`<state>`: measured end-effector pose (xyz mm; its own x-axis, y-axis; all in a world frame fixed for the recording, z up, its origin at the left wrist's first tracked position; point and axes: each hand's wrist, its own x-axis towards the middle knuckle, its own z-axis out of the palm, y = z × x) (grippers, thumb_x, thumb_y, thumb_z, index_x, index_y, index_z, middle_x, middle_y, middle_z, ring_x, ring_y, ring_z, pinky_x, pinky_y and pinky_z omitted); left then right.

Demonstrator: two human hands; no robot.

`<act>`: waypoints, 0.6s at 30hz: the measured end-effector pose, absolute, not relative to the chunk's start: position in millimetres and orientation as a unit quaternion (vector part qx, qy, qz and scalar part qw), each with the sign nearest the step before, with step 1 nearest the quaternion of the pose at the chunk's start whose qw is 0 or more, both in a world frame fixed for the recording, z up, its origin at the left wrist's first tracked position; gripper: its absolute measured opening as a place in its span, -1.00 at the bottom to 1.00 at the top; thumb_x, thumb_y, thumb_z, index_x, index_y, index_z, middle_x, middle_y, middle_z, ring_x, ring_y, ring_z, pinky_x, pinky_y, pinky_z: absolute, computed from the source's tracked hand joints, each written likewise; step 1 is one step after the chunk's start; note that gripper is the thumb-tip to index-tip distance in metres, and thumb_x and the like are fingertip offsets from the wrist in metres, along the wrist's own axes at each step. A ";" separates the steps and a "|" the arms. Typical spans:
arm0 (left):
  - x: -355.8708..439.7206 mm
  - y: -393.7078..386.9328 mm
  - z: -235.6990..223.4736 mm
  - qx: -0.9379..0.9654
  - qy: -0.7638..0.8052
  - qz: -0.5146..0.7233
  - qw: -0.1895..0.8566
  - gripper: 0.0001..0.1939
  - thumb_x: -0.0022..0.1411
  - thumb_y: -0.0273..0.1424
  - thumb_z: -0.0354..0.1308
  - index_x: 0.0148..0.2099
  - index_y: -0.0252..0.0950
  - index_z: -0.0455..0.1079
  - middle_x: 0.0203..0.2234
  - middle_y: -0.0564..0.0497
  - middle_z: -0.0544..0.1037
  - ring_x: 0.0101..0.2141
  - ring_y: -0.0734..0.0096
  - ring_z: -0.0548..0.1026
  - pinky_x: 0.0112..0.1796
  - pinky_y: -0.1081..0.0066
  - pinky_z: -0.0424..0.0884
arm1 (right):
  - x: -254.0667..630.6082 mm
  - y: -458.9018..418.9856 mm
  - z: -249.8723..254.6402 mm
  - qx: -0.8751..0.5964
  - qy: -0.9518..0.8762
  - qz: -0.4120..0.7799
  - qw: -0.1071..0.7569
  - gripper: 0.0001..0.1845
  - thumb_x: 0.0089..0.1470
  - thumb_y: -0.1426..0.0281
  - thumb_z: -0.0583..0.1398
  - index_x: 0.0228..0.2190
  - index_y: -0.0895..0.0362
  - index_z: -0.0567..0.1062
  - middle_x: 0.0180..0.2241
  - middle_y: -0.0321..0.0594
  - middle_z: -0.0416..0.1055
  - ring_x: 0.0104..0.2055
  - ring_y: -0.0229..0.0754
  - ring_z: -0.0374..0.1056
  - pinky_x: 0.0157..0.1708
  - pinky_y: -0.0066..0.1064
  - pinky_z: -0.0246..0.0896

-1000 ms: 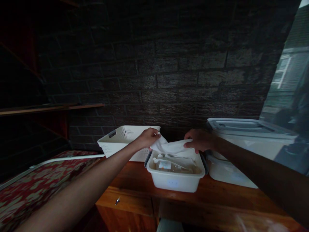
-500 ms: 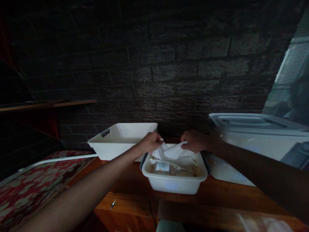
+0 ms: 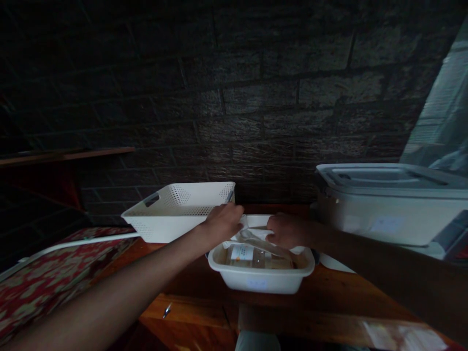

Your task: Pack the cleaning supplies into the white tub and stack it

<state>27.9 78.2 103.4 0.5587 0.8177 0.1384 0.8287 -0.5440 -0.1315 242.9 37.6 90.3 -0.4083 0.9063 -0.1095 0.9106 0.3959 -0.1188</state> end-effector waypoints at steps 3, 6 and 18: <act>27.8 76.9 112.8 -0.888 -0.445 -0.033 0.111 -0.71 0.24 -0.38 0.16 0.02 -0.29 0.40 -0.11 -0.21 0.51 -0.12 -0.01 0.53 -0.15 0.15 0.43 | 246.0 32.8 100.5 0.541 0.838 -0.065 0.002 -0.62 0.18 0.18 0.19 -0.23 0.23 0.62 -0.16 0.12 0.58 -0.08 0.09 0.51 -0.16 -0.26 0.33; 25.7 76.3 115.4 -0.915 -0.389 -0.020 0.103 -0.71 0.23 -0.48 0.14 0.02 -0.30 0.41 -0.05 -0.19 0.49 -0.06 0.06 0.51 -0.09 0.20 0.42 | 253.6 27.7 108.8 0.526 0.849 -0.052 -0.013 -0.63 0.14 0.22 0.25 -0.11 0.21 0.58 -0.06 0.07 0.54 0.07 0.10 0.41 -0.01 -0.25 0.28; 18.7 74.8 124.2 -0.935 -0.341 0.091 -0.026 -0.84 0.21 -0.54 0.15 -0.23 -0.28 0.55 -0.32 -0.03 0.59 -0.26 0.32 0.53 -0.18 0.39 0.43 | 264.1 18.4 100.5 0.490 0.870 -0.054 -0.002 -0.73 -0.01 0.47 0.30 -0.20 0.23 0.62 -0.17 0.03 0.57 -0.13 0.01 0.49 -0.26 -0.40 0.27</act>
<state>18.7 74.8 124.2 0.7507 0.6333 -0.1879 0.6427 -0.7660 -0.0136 264.1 18.4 100.5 -0.5194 0.8531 -0.0491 0.8526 0.5136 -0.0968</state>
